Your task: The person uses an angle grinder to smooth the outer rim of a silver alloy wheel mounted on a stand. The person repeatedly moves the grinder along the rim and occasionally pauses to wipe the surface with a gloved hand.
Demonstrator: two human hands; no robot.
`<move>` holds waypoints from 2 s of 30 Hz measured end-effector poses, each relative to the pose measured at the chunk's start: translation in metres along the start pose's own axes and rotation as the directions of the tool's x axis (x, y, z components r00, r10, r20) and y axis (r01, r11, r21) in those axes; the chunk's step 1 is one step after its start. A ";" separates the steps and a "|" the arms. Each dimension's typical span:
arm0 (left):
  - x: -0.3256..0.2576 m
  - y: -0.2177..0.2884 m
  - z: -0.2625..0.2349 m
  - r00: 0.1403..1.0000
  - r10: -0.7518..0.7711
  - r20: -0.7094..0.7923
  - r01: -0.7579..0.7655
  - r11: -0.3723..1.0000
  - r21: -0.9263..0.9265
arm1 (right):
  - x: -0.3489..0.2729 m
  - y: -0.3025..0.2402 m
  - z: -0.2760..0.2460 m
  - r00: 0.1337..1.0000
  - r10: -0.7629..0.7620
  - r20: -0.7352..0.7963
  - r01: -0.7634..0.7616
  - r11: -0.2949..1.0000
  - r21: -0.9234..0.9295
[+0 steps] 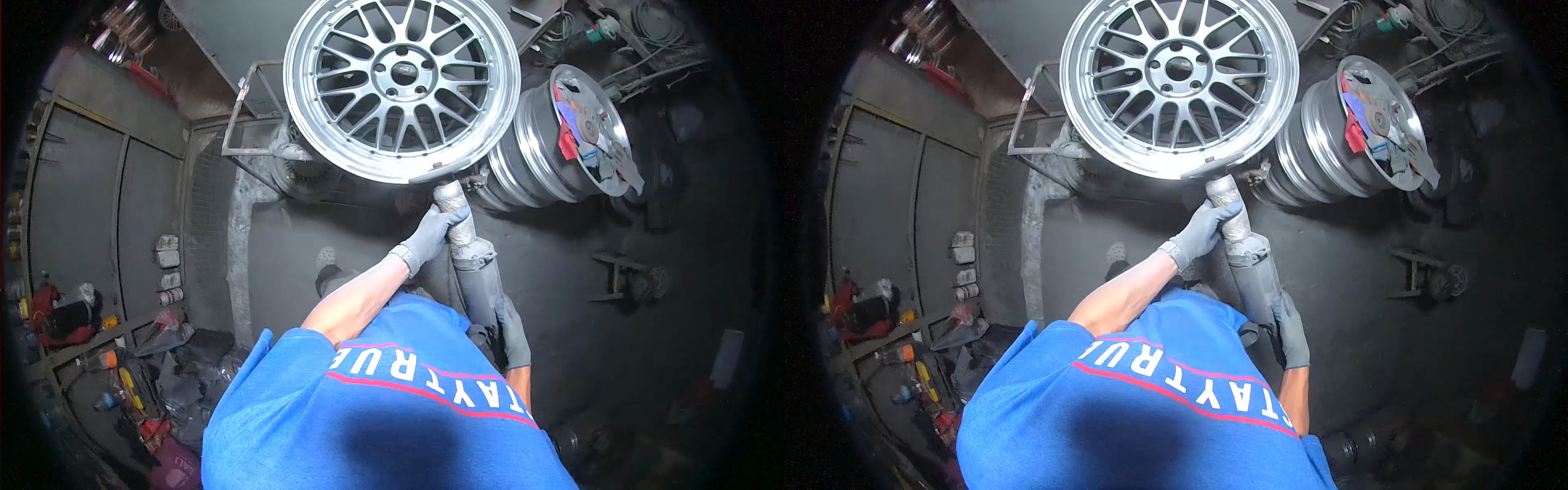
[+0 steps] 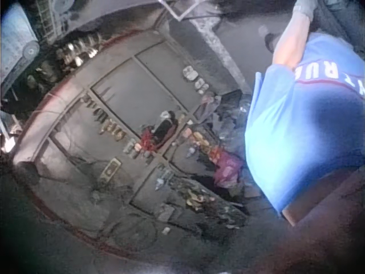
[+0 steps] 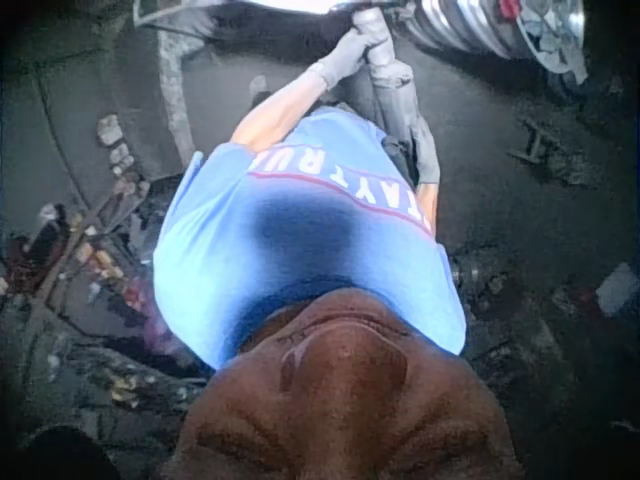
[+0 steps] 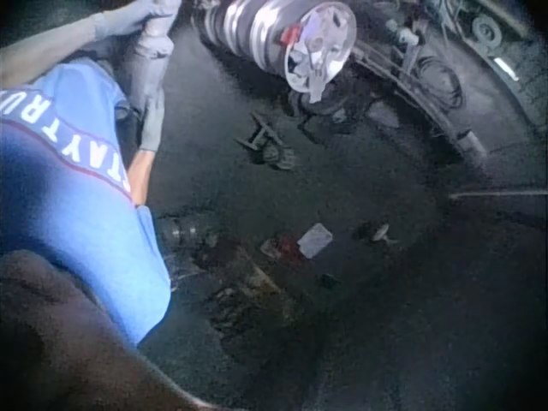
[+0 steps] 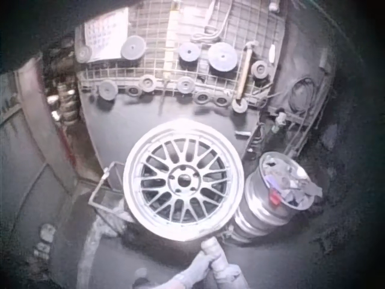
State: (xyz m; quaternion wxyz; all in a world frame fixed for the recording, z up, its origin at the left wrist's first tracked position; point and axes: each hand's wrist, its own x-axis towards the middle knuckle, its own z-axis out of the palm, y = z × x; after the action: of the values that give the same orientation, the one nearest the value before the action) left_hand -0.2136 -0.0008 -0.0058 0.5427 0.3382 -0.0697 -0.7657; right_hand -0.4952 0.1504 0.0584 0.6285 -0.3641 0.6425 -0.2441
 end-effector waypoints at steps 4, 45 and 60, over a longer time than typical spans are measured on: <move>-0.014 0.008 -0.016 0.999 0.015 -0.029 -0.015 1.000 -0.002 | 0.007 0.004 0.010 0.996 0.018 0.087 -0.028 0.994 0.106; -0.150 0.190 -0.158 0.832 0.394 -0.390 -0.438 0.899 -0.027 | 0.345 -0.359 0.071 0.291 -0.931 -0.219 0.515 0.346 -0.784; -0.151 0.179 -0.142 0.827 0.419 -0.374 -0.463 0.886 -0.031 | 0.378 -0.278 0.104 0.304 -0.888 -0.345 0.539 0.459 -0.706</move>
State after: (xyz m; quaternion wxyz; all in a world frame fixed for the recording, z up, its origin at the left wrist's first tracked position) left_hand 0.0389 0.0969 0.0373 0.7278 0.4126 0.0001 -0.5478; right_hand -0.3270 -0.2988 0.0256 0.0500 -0.6383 0.6159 -0.4591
